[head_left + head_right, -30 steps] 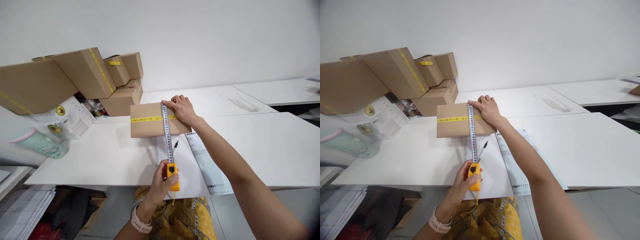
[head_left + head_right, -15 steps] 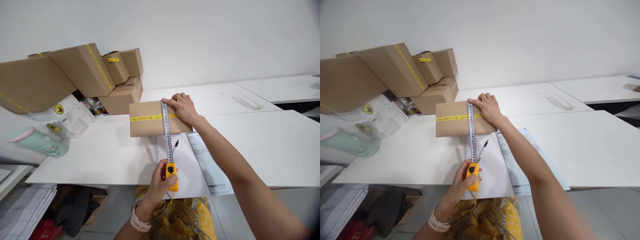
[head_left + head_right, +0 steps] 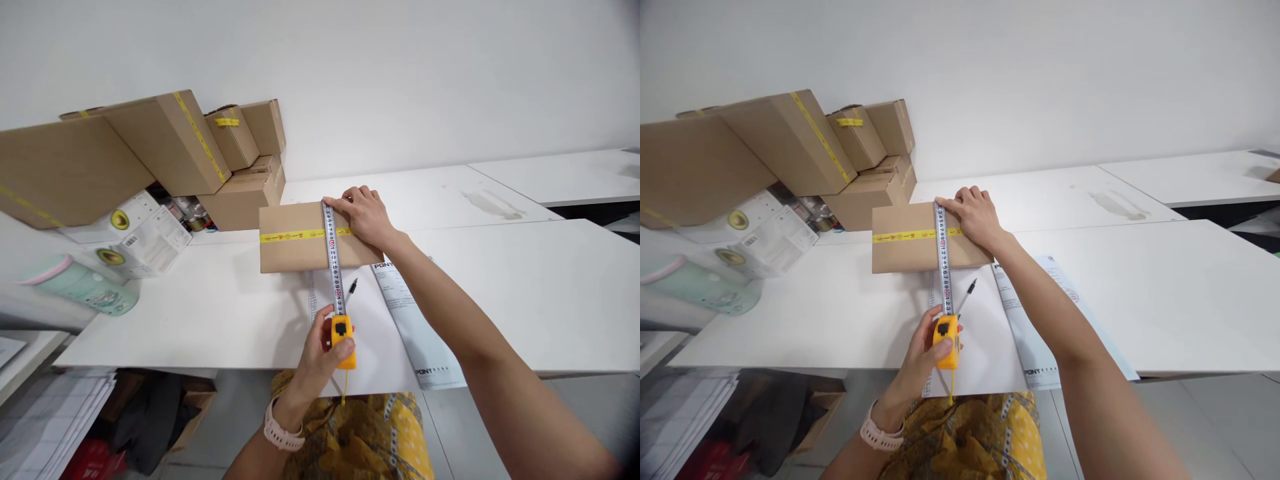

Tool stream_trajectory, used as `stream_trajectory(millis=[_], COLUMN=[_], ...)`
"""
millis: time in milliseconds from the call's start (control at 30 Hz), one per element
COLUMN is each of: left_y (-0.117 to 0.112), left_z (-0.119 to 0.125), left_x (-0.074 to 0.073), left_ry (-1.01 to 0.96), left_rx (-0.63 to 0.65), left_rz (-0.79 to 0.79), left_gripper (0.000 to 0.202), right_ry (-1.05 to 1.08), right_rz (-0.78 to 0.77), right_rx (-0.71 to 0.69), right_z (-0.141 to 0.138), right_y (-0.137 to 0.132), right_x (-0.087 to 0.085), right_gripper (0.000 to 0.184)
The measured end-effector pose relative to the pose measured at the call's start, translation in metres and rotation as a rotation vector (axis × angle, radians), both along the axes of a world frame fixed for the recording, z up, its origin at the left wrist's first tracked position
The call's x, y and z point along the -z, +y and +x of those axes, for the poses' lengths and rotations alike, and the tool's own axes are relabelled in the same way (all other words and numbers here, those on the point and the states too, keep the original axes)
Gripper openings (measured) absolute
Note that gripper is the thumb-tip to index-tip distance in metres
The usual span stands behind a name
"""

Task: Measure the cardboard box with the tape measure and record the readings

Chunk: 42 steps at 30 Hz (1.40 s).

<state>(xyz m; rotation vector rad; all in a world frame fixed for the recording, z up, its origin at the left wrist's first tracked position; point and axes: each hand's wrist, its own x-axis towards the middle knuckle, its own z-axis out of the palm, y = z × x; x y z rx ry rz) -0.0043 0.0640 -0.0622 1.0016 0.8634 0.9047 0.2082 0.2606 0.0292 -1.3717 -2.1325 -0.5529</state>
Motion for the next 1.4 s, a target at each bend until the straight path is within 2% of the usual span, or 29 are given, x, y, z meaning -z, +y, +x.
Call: stream_trajectory(millis=[133, 233, 333, 400, 467, 600, 667, 733, 833, 967, 1100, 1200, 1400], left_y=[0.033, 0.055, 0.058, 0.052, 0.044, 0.049, 0.062, 0.077, 0.092, 0.101, 0.12, 0.145, 0.185], left_z=[0.01, 0.018, 0.015, 0.004, -0.015, -0.066, -0.092, -0.114, -0.13, -0.122, -0.106, -0.098, -0.085], left_x=[-0.014, -0.03, -0.043, -0.049, -0.055, -0.068, -0.071, -0.068, -0.058, -0.044, -0.031, -0.019, 0.001], left_ry=[-0.079, -0.115, -0.115, -0.115, -0.116, -0.105, -0.064, -0.007, 0.054, 0.133, 0.16, 0.148, 0.197], left_rx=[-0.112, -0.108, -0.079, -0.082, -0.123, -0.396, -0.539, -0.578, -0.478, -0.357, -0.356, -0.358, -0.296], left_rz=[0.037, 0.047, 0.055, 0.097, 0.204, 0.475, 0.496, 0.418, 0.281, 0.247, 0.288, 0.318, 0.312], left_gripper=[0.065, 0.058, 0.056, 0.056, 0.057, 0.059, 0.057, 0.054, 0.051, 0.053, 0.06, 0.061, 0.059], right_ry=[-0.028, -0.037, -0.024, 0.01, 0.061, 0.199, 0.294, 0.399, 0.556, 0.648, 0.606, 0.618, 0.671], right_rz=[-0.001, -0.008, -0.012, -0.021, -0.045, -0.097, -0.103, -0.096, -0.104, -0.134, -0.02, 0.044, 0.07], right_rx=[0.014, 0.033, 0.03, 0.024, 0.033, 0.022, -0.032, -0.071, -0.027, 0.018, -0.032, -0.05, -0.039], right_z=[0.0, 0.0, 0.0, 0.001, 0.002, 0.002, 0.002, 0.002, 0.003, 0.006, 0.011, 0.016, 0.026], right_y=[-0.006, -0.01, -0.011, -0.012, -0.013, -0.017, -0.02, -0.026, -0.037, -0.047, -0.038, -0.02, 0.016], right_x=[0.0, -0.001, -0.002, -0.002, -0.001, 0.002, 0.004, 0.007, 0.014, 0.019, 0.024, 0.042, 0.09], right_gripper=[0.053, 0.054, 0.054, 0.054, 0.053, 0.048, 0.047, 0.043, 0.044, 0.05, 0.051, 0.05, 0.046])
